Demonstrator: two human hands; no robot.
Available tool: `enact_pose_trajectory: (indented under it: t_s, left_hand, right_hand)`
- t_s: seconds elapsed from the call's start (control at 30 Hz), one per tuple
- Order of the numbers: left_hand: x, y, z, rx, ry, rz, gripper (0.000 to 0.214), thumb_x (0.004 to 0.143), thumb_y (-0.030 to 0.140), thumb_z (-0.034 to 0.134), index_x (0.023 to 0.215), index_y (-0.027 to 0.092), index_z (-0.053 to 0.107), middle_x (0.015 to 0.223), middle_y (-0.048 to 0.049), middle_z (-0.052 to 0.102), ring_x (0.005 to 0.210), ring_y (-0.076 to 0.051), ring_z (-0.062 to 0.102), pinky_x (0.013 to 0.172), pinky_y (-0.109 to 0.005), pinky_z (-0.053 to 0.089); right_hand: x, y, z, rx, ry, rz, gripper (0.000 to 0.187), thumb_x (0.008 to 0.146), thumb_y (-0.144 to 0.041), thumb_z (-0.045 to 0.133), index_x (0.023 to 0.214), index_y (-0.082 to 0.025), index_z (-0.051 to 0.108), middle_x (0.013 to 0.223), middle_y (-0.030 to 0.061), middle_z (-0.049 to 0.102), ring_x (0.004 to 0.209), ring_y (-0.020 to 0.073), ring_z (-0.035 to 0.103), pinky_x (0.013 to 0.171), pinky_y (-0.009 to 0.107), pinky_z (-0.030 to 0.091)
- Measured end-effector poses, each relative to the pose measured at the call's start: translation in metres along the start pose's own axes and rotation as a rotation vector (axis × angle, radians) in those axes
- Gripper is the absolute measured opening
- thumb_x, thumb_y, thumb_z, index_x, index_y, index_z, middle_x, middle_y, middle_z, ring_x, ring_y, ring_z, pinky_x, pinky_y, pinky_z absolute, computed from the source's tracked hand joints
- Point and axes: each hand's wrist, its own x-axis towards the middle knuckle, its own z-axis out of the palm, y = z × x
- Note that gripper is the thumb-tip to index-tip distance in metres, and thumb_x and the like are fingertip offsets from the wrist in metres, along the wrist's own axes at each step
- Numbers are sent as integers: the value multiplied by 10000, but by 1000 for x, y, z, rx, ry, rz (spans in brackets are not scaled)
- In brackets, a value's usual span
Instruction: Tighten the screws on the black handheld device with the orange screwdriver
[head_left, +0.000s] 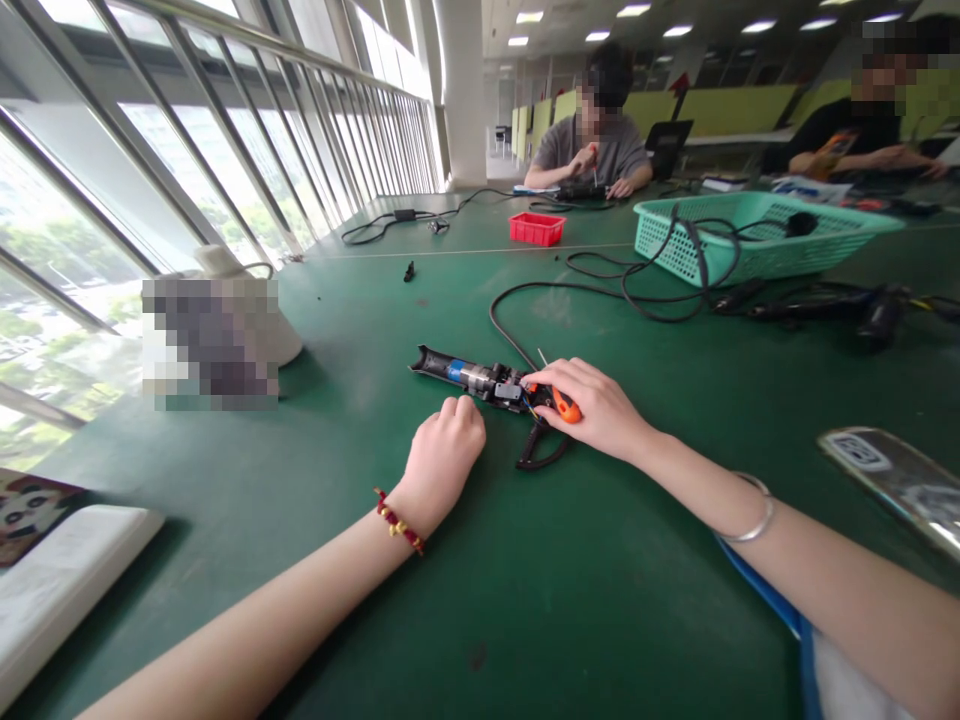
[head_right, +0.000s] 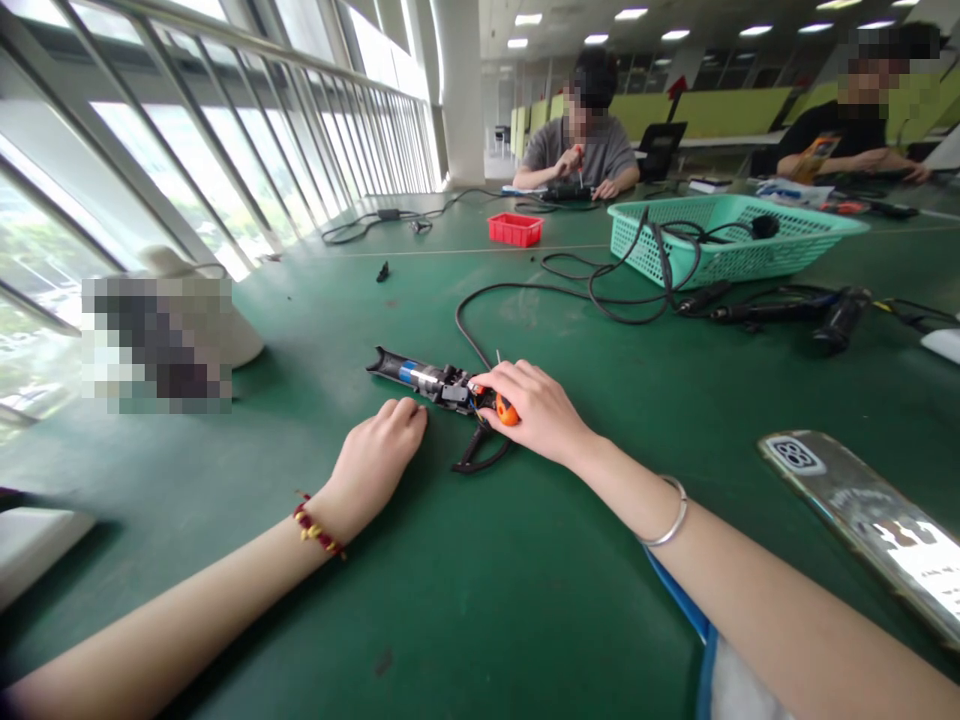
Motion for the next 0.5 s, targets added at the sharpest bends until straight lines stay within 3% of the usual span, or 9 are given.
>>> enact_pose_trajectory:
  t_s: [0.23, 0.37, 0.5]
  left_hand:
    - [4, -20, 17, -284, 132, 41, 190, 874, 118, 437, 915, 148, 620, 977, -75, 608, 910, -193, 560, 684, -267, 515]
    - [6, -21, 24, -491, 234, -19, 172, 867, 142, 453, 916, 171, 615, 948, -51, 627, 893, -180, 573, 735, -269, 501]
    - [10, -19, 22, -824, 413, -104, 154, 876, 182, 466, 922, 184, 613, 947, -31, 628, 879, -151, 590, 775, -255, 476]
  right_hand:
    - [-1, -2, 1, 7, -53, -42, 315, 836, -222, 515, 1150, -201, 537, 1077, 58, 613, 898, 208, 527, 801, 351, 457]
    - [-2, -2, 1, 22, -52, -40, 320, 835, -219, 516, 1154, -211, 531, 1080, 55, 616, 886, 207, 527, 791, 356, 461]
    - [-2, -1, 2, 25, -47, -38, 326, 830, -221, 521, 1157, -215, 534, 1079, 51, 619, 891, 208, 532, 800, 358, 461]
